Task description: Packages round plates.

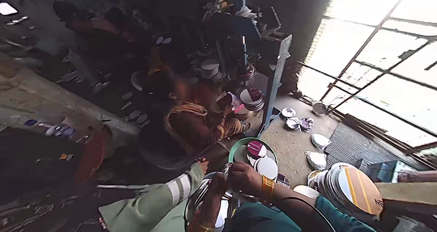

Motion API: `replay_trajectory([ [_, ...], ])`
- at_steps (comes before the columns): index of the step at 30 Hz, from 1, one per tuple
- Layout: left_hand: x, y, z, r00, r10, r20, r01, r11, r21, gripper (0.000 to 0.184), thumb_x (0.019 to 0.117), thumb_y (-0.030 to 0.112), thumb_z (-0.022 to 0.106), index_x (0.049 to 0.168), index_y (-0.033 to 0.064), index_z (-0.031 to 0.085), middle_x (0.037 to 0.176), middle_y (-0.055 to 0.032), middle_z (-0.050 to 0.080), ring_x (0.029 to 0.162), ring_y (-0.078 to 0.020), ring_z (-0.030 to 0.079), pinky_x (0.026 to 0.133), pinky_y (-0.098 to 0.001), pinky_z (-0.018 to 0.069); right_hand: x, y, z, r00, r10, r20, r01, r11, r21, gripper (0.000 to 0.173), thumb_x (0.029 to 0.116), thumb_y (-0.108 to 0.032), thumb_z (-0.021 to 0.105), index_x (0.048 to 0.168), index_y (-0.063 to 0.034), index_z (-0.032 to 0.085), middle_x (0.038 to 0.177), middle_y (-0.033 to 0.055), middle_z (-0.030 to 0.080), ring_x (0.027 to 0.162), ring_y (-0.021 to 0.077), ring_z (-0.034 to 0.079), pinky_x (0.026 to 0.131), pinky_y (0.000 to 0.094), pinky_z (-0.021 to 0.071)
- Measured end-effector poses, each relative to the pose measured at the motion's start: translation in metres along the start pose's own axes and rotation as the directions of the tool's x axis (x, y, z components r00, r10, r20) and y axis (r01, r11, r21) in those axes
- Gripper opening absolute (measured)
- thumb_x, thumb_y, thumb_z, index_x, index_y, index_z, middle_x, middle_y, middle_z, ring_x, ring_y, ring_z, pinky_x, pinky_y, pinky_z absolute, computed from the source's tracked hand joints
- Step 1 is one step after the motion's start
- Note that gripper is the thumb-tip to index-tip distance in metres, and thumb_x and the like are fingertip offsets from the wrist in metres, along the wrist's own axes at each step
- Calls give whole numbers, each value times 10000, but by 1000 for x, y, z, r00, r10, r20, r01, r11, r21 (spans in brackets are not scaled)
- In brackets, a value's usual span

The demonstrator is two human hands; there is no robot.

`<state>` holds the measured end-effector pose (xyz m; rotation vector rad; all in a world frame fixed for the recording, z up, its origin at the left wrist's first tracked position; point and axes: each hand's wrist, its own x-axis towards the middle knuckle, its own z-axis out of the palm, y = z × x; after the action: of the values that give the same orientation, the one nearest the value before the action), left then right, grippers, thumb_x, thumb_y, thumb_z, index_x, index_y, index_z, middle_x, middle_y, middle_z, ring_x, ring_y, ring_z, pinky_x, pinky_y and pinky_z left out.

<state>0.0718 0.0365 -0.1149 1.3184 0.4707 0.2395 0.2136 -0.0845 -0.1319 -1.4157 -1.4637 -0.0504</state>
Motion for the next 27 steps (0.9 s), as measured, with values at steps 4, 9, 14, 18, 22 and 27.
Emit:
replay_trajectory([
  [4, 7, 7, -14, 986, 54, 158, -65, 996, 63, 468, 967, 113, 625, 1391, -20, 479, 1254, 5, 668, 1147, -48, 634, 1015, -272, 528, 3, -5, -1, 998, 49, 38, -52, 994, 94, 92, 895, 57, 656, 962, 54, 719, 1099, 260, 695, 1071, 388, 681, 958, 454, 564],
  [9, 11, 12, -13, 964, 107, 242, -160, 964, 213, 262, 982, 153, 639, 1227, 66, 612, 1060, 107, 717, 992, 8, 670, 931, -250, 563, 6, -15, -8, 981, 182, 65, -189, 975, 114, 121, 928, 78, 609, 1015, 107, 689, 978, 259, 717, 924, 362, 730, 873, 441, 592],
  [14, 12, 17, -9, 927, 289, 238, -372, 635, 677, 303, 910, 184, 653, 1068, -72, 688, 986, -109, 722, 997, -164, 665, 984, -409, 497, 9, -20, -19, 966, 223, 128, -230, 972, 42, 120, 898, 65, 649, 1005, 92, 695, 944, 251, 725, 889, 382, 738, 831, 493, 596],
  [18, 16, 27, 8, 789, 520, 327, -491, 214, 844, 284, 893, 252, 595, 779, 23, 719, 815, -158, 693, 898, -347, 686, 1012, -610, 400, 26, -24, -37, 900, 360, 247, -386, 921, 61, 131, 942, -33, 645, 981, 79, 700, 870, 233, 720, 846, 387, 715, 818, 555, 536],
  [22, 21, 19, 17, 658, 661, 362, -493, 14, 870, 282, 889, 258, 578, 696, 110, 722, 716, -53, 706, 905, -334, 672, 970, -558, 422, 29, -14, -44, 822, 491, 289, -550, 816, 177, 198, 947, -76, 640, 1045, 92, 681, 887, 231, 708, 852, 350, 705, 808, 553, 535],
  [27, 19, -3, 24, 710, 692, 135, -540, 410, 735, 210, 920, 273, 623, 821, 88, 617, 855, -47, 606, 996, -96, 550, 958, -200, 410, 23, -5, -45, 754, 514, 409, -657, 581, 481, 298, 920, -39, 626, 1176, 111, 596, 1004, 165, 665, 913, 165, 637, 856, 359, 527],
])
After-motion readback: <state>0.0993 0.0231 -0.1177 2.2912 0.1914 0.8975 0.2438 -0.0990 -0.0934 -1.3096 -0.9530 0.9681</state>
